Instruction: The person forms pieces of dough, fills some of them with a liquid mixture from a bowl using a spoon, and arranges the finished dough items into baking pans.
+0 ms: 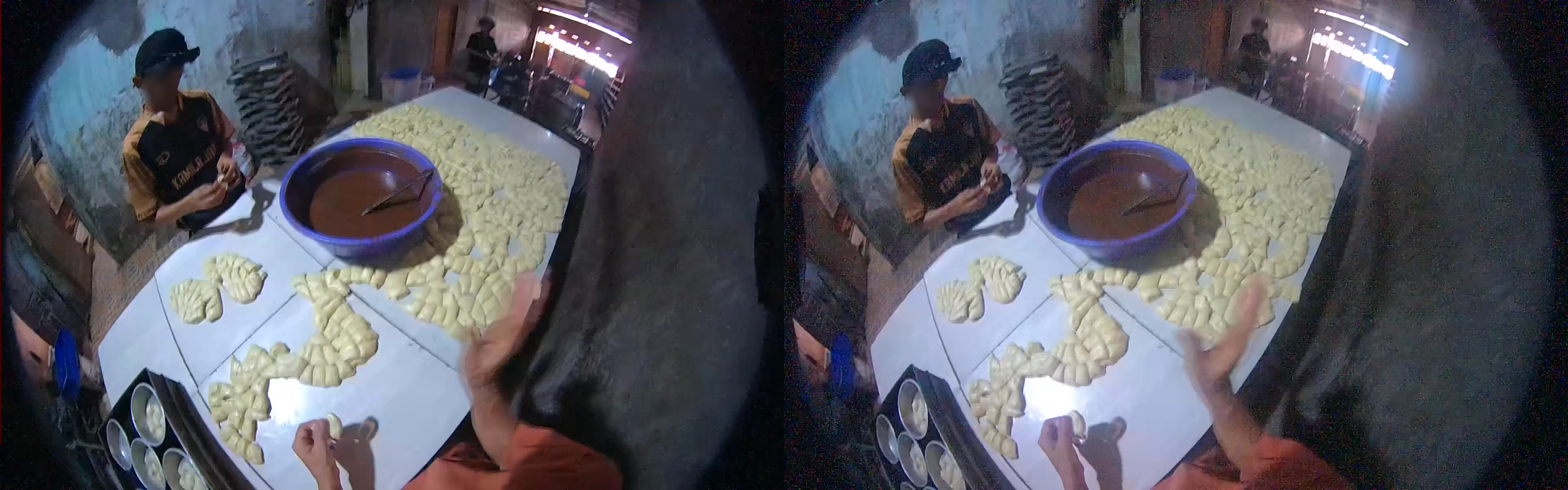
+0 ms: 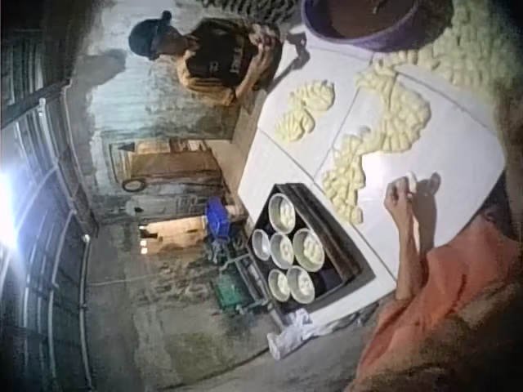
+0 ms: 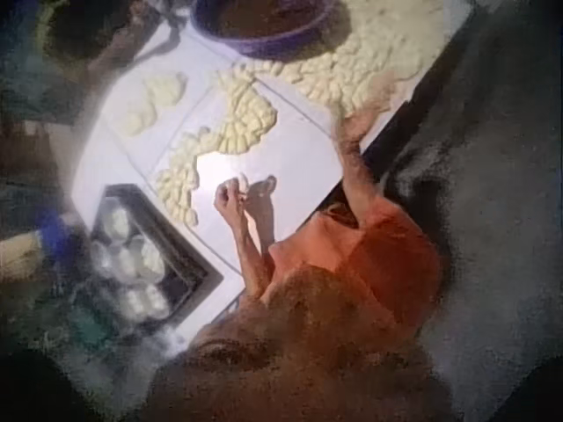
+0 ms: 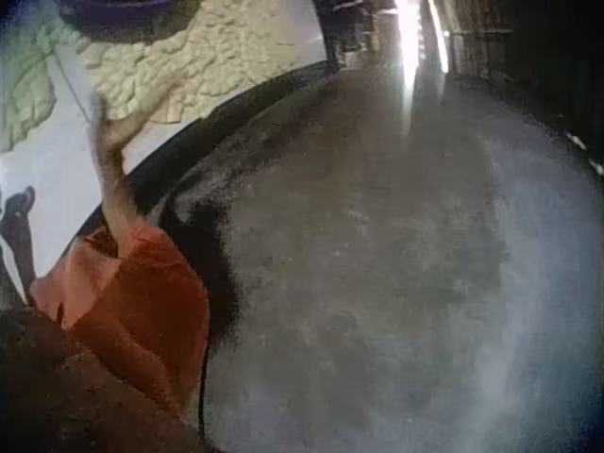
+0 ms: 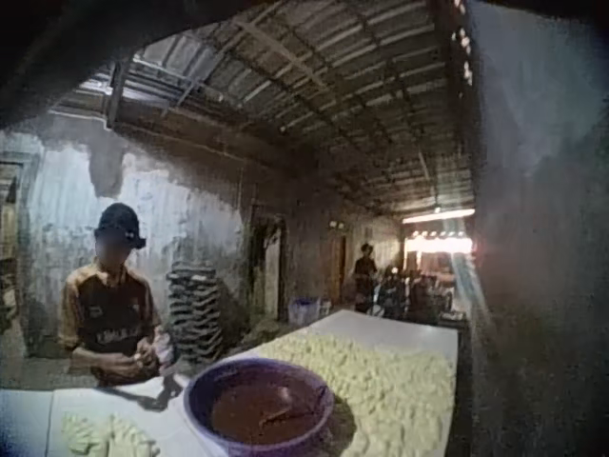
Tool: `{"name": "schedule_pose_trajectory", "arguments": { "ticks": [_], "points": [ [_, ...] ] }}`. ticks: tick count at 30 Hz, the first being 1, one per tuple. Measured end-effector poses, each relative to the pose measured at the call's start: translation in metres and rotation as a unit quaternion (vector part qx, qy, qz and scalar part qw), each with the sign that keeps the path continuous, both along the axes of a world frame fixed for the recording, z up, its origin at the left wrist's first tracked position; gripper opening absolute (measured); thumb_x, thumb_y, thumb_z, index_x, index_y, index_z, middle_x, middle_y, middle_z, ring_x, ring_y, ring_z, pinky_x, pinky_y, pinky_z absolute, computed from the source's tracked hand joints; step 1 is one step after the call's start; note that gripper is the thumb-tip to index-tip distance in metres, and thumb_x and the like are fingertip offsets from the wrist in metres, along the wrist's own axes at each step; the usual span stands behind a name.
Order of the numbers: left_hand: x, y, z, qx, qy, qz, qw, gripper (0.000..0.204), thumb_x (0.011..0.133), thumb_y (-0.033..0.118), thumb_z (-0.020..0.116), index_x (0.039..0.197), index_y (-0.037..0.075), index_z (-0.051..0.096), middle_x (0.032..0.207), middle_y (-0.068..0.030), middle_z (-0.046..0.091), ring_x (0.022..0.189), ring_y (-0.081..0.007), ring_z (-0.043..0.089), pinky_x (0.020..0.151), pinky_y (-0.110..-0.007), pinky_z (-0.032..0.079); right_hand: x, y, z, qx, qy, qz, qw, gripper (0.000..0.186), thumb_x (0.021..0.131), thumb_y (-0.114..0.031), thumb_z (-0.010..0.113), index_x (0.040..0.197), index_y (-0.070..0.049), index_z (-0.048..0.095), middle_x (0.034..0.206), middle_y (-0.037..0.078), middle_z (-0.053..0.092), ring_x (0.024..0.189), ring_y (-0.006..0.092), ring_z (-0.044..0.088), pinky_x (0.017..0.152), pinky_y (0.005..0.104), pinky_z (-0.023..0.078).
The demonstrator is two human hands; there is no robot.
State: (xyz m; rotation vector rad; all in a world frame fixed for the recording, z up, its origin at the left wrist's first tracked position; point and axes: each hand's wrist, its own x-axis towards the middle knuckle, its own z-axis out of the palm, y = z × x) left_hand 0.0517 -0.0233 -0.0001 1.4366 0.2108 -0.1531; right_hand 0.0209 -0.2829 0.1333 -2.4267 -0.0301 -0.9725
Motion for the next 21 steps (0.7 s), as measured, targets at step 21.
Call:
{"name": "schedule_pose_trajectory", "arguments": {
  "ticks": [21],
  "points": [
    [0.004,-0.041,0.024,0.004,-0.011,-0.029,0.999,0.013,0.093,0.014,0.068,0.093,0.0,0.068,0.078,-0.0009,0.064,0.063,-0.0053,0.054,0.055,-0.022,0.042,0.014,0.069,-0.137,0.518,0.37,0.258,0.726,0.032,0.097,-0.011,0.062,0.127,0.001,0.058,0.098,0.004,0.07,0.084,0.0089,0.066,0.074,0.023,0.054]
  ]
}}
